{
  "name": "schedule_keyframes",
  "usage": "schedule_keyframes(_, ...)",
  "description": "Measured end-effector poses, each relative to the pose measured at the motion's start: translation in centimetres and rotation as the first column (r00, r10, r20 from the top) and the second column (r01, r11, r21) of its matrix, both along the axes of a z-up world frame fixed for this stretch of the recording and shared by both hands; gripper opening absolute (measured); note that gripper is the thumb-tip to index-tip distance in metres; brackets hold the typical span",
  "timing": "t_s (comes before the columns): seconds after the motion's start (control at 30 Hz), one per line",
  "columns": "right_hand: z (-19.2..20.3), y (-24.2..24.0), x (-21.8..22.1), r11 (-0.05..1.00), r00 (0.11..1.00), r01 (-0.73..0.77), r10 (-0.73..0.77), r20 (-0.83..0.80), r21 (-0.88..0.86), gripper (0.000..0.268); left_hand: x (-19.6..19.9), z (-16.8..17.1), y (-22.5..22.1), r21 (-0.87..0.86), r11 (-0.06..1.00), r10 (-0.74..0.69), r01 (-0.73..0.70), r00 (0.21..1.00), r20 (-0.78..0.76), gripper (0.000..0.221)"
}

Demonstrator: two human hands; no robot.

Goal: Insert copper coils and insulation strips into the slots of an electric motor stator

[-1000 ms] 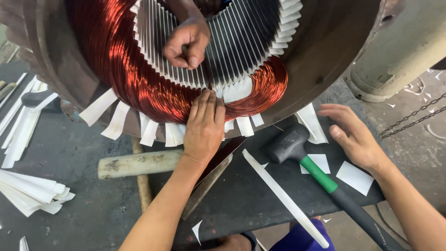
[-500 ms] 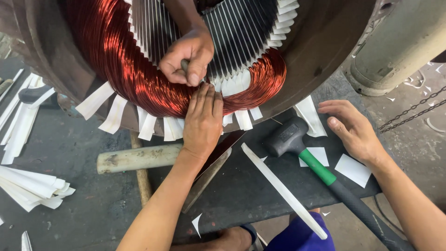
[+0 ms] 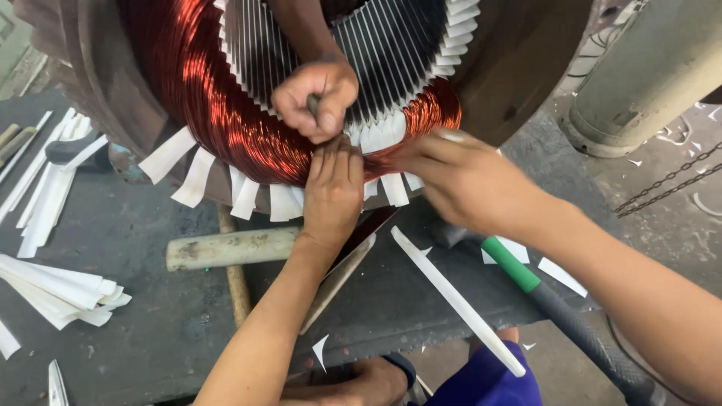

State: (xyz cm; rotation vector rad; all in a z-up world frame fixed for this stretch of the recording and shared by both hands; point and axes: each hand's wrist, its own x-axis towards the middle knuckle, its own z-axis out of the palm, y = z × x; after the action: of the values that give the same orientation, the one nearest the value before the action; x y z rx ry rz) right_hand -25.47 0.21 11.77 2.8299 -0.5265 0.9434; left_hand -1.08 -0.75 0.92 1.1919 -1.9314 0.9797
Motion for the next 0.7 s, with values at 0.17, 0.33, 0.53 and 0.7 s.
schedule_keyframes(0.17,-2.4,-7.2,8.0,0.967,0.98,0.168,-0.143,-0.139,0.189,0.025,0.0,-1.3,-0.2,-0.086,0.996,0.001,-0.002,1.0,-0.015,0.011)
schedule_keyframes(0.33,1.9,-4.5,8.3,0.901,0.961,0.185,-0.082,-0.266,0.392,0.036,0.2,-0.9,-0.2,-0.08,0.997,-0.018,0.014,0.999,-0.048,0.011)
schedule_keyframes(0.53,1.1,-5.6,9.6,0.889,0.957,0.196,-0.082,-0.278,0.414,0.042,0.4,-1.9,-0.5,-0.094,0.995,-0.031,0.024,0.997,-0.073,0.01)
schedule_keyframes(0.7,1.2,-5.7,10.5,0.856,0.939,0.267,-0.127,-0.321,0.443,0.04,0.5,-2.2,-0.4,-0.08,0.996,-0.042,0.034,0.995,-0.094,0.012)
